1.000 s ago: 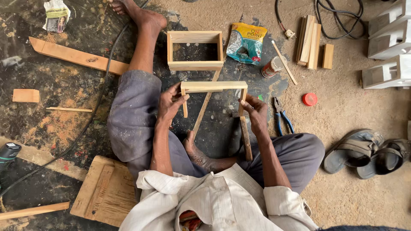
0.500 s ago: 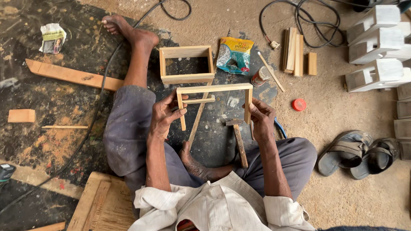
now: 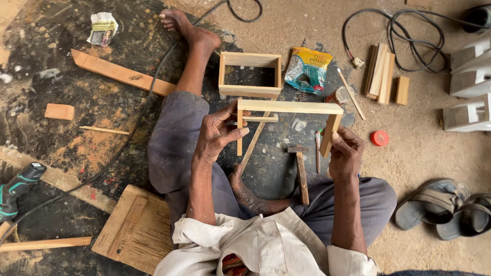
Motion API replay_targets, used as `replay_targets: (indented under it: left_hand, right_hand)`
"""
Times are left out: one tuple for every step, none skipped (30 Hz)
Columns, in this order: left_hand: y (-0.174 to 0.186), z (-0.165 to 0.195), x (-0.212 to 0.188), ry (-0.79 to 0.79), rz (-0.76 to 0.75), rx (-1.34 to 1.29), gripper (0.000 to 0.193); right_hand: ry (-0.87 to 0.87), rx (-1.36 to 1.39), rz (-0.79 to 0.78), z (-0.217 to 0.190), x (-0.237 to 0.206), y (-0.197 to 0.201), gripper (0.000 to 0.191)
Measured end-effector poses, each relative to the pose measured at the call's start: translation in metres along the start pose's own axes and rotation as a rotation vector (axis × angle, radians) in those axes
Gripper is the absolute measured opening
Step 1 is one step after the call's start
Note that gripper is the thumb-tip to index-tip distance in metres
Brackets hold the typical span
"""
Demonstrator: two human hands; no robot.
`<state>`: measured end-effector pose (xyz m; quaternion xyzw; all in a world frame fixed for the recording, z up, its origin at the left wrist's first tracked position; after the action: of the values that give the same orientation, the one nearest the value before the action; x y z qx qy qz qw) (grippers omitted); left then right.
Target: The person assembles a small wooden frame by applying glue to small wooden pieces and attaching them to a larger frame using a hammer and nails. They repeatedly pick up pieces, apply glue, position them, and hammer nails to secure the joints.
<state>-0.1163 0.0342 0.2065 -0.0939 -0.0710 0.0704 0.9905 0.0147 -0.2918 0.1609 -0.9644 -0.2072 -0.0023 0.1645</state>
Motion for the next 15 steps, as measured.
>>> replay_targets:
  left_hand:
    - [-0.001, 0.003, 0.000, -0.025, -0.007, 0.023, 0.071]
    - [-0.003, 0.006, 0.000, -0.047, -0.018, 0.044, 0.071]
    - [-0.003, 0.007, 0.000, -0.056, -0.018, 0.054, 0.070]
    - [-0.004, 0.009, -0.001, -0.064, -0.020, 0.061, 0.070]
    - [-0.006, 0.011, -0.002, -0.070, -0.028, 0.065, 0.069]
    - [-0.006, 0.011, -0.003, -0.054, -0.022, 0.047, 0.069]
    - [-0.007, 0.013, -0.004, -0.041, -0.018, 0.029, 0.069]
    - [-0.007, 0.014, -0.005, -0.023, -0.013, 0.010, 0.069]
    - [-0.008, 0.015, -0.006, -0.007, -0.005, 0.013, 0.069]
    - [-0.008, 0.017, -0.007, 0.004, 0.005, 0.020, 0.070]
    - [-0.008, 0.018, -0.007, 0.015, 0.018, 0.028, 0.070]
    - [-0.009, 0.019, -0.006, 0.024, 0.012, 0.016, 0.069]
    - [-0.010, 0.019, -0.006, 0.032, 0.010, 0.004, 0.067]
    - [-0.010, 0.020, -0.005, 0.038, 0.009, -0.006, 0.066]
    - [-0.009, 0.020, -0.005, 0.047, 0.022, -0.005, 0.066]
  right_hand:
    - [0.011, -0.003, -0.002, -0.001, 0.000, 0.000, 0.038]
    - [0.022, -0.007, 0.003, -0.002, -0.001, 0.000, 0.038]
    - [0.011, -0.013, 0.003, -0.003, -0.001, 0.001, 0.038]
    - [0.001, -0.021, 0.006, -0.003, -0.002, 0.001, 0.037]
    - [-0.008, -0.031, 0.016, -0.004, -0.003, 0.002, 0.037]
    - [-0.008, -0.008, 0.025, -0.005, -0.004, 0.003, 0.039]
    - [-0.003, 0.014, 0.034, -0.007, -0.005, 0.003, 0.040]
    - [-0.001, 0.037, 0.045, -0.008, -0.007, 0.004, 0.041]
    - [0.004, 0.027, 0.049, -0.010, -0.008, 0.003, 0.041]
    - [0.011, 0.019, 0.049, -0.012, -0.009, 0.002, 0.041]
    - [0.018, 0.012, 0.045, -0.014, -0.010, 0.000, 0.041]
    - [0.019, 0.007, 0.065, -0.015, -0.011, 0.000, 0.039]
    - [0.018, 0.002, 0.081, -0.016, -0.012, -0.002, 0.038]
    - [0.019, -0.002, 0.095, -0.017, -0.013, -0.004, 0.037]
    - [0.046, -0.051, 0.085, -0.020, -0.014, -0.007, 0.034]
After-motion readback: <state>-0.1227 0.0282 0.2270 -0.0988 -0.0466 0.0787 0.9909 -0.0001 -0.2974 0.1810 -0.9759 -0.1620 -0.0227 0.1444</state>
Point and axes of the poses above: each hand's wrist, its own x-axis towards the middle knuckle, its own y-axis out of the back of the hand, z = x × y, the point moved 6 cm from there along x, towards the middle knuckle, and after that the axes turned 9 degrees about -z, right-handed, at the moved point
